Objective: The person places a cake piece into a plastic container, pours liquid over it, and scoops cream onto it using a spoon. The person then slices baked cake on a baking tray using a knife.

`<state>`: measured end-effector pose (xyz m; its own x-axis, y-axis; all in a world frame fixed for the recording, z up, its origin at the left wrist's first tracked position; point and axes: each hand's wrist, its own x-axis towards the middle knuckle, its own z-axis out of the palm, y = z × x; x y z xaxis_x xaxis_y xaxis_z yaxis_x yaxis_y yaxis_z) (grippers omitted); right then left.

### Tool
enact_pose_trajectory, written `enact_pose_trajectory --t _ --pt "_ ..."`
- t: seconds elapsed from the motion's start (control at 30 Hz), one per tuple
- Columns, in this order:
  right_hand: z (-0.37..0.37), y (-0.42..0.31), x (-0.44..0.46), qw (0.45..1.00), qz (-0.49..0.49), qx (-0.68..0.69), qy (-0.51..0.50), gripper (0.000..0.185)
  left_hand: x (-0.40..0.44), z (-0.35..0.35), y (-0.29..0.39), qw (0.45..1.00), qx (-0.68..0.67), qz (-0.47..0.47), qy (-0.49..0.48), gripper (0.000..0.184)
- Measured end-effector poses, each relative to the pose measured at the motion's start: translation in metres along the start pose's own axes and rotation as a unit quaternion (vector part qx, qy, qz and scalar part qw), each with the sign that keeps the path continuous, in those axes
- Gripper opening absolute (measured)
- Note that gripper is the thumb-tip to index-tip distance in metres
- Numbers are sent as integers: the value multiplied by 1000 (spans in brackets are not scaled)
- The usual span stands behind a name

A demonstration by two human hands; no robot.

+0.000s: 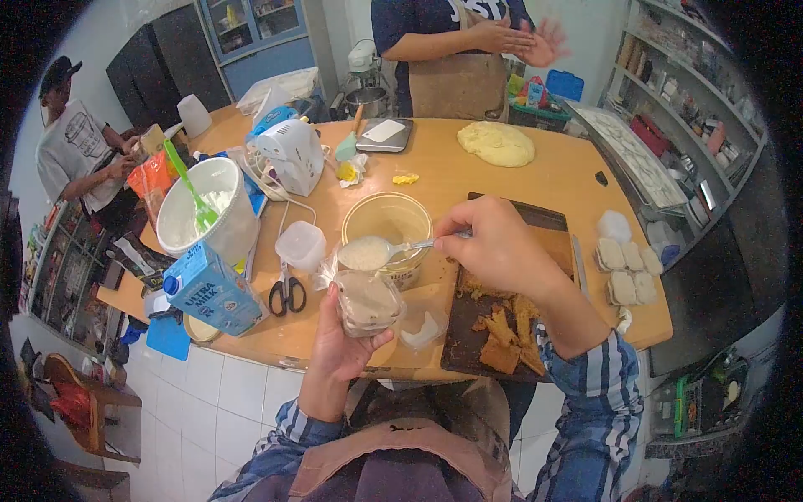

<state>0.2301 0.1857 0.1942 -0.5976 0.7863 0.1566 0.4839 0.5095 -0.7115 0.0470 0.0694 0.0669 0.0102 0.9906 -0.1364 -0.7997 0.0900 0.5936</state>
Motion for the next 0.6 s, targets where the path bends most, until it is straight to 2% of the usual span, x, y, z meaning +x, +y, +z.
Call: enact_pose_trajectory --t 0.23,0.6 --pt "0 5 -2 1000 -1 17 6 15 -2 3 2 999 -33 9 -15 49" --pt "-5 -2 -10 1000 1 16 13 14 1 -5 -2 998 22 63 3 59"
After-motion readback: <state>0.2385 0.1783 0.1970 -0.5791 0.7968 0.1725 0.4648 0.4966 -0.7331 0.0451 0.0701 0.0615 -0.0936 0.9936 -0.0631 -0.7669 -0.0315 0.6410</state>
